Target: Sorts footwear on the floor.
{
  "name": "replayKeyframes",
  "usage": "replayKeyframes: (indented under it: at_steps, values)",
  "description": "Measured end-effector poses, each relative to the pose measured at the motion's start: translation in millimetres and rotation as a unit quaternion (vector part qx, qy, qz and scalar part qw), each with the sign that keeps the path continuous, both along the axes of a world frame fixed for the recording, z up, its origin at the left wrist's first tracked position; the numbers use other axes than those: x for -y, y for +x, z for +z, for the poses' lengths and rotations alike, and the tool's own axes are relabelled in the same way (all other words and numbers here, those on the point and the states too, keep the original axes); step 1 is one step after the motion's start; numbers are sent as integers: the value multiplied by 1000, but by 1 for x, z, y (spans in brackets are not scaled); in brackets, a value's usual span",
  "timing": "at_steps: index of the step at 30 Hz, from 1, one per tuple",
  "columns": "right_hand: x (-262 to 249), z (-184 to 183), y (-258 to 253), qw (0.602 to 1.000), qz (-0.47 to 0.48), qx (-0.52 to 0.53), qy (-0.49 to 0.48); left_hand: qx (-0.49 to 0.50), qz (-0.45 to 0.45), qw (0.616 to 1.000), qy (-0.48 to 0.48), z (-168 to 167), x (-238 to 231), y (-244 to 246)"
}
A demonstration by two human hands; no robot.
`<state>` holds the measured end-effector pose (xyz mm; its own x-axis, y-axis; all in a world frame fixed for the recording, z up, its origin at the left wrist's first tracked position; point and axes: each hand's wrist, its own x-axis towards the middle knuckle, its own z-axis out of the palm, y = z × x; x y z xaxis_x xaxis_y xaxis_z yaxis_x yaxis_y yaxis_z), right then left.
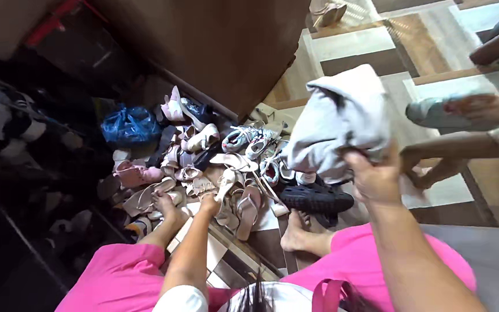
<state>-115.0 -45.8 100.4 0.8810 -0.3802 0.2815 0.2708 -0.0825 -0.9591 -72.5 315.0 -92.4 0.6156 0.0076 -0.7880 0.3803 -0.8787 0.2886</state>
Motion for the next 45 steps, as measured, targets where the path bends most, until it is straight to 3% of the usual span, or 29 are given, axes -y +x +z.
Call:
replayKeyframes:
  at_steps: [2, 3, 8, 11, 18, 21, 24, 27, 29, 32, 34, 37, 41, 45]
  values:
    - [-14, 1, 2, 985, -28, -164, 50, -7, 16, 1000, 2, -13, 17, -6]
    - [-15, -1, 1, 981, -32, -185, 53, -13, 21, 1000, 8, -17, 23, -9]
    - [1, -14, 0, 995, -49, -49, 69, -19, 54, 997, 48, -33, 19, -22]
    - [14, -11, 6, 988, -108, -28, 103, -29, 64, 997, 43, -37, 16, -20]
    - [56, 0, 6, 972, -191, 47, 130, -25, 35, 995, 94, -9, 20, -9]
    - [70, -2, 4, 963, -212, 46, 160, -34, 68, 997, 28, -6, 29, -10]
    - [73, -7, 3, 948, -212, -35, 236, -31, 196, 975, -99, -9, 52, -28]
    - [62, -17, 5, 936, -188, -109, 278, -28, 288, 943, -166, -6, 71, -47]
    - [49, -23, 1, 949, -167, -150, 221, -44, 325, 927, -182, 1, 75, -48]
    - [36, -30, -6, 984, -56, -151, 82, -57, 376, 897, -223, 29, 79, -39]
    - [27, -36, -5, 987, 13, -162, 15, -52, 397, 884, -242, 47, 80, -38]
    - [-5, -41, -10, 974, 42, -220, -16, -23, 376, 893, -247, 61, 77, -45]
    - [-62, -32, -66, 962, 113, -248, -20, 43, 355, 901, -246, 71, 67, -52]
    - [-74, -32, -130, 957, 244, -147, -49, 80, 362, 890, -266, 88, 57, -52]
